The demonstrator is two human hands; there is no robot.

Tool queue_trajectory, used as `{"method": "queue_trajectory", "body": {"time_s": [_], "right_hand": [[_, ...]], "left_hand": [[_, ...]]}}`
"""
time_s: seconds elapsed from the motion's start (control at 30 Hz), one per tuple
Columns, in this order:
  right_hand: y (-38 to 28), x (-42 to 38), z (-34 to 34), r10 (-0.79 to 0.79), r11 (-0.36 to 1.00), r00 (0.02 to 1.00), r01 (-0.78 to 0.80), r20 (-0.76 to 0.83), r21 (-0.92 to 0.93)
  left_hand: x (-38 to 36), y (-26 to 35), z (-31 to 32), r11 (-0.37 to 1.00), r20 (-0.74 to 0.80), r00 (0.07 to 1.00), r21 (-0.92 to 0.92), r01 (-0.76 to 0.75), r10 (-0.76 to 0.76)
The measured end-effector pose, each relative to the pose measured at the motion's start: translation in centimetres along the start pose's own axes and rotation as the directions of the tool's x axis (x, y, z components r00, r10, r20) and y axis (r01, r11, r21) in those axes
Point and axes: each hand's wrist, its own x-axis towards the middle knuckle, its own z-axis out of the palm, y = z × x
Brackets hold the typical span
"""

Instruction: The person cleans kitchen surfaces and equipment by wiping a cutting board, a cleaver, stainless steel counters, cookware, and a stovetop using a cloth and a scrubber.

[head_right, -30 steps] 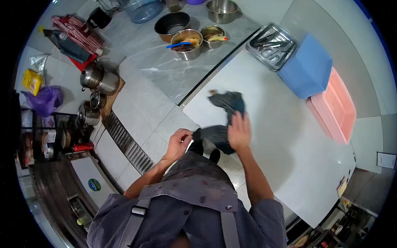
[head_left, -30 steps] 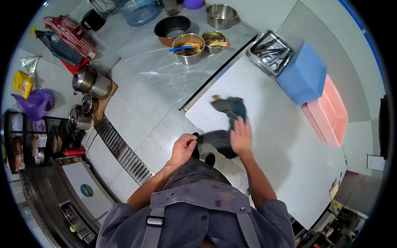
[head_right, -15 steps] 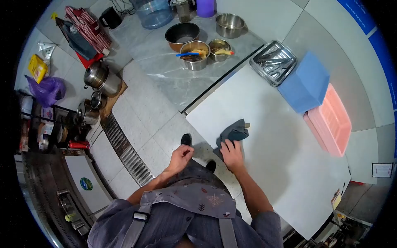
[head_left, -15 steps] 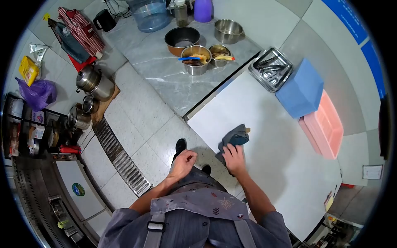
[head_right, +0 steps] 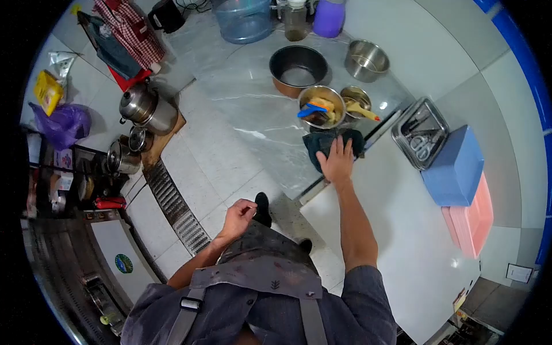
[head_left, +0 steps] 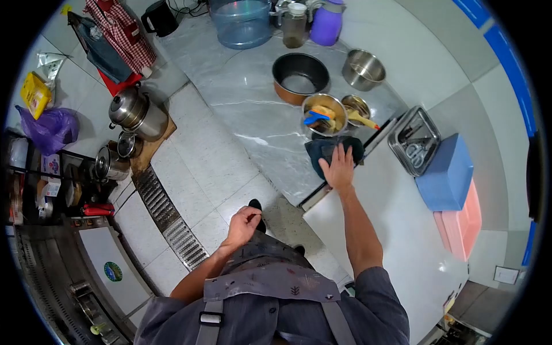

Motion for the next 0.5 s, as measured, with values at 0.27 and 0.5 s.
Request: {"method": "queue_trajectory", "body": {"time_s": [0.27,0.5], "right_hand": [[-18.7,-2.5,-1.9,-0.233,0.950,0.965,0.199,0.121,0.240],[-24.7,8.7,2.5,-0.190,0.975,0.974,0.172,0.121,0.140]], "left_hand": [[7.8,-1.8,-8.6,0.991,-0.004,0.994,-0.081,0.105,-0.106],[11.3,0.1,-14.0,1.000,0.004,1.000,0.009,0.025,-0.025]]}}
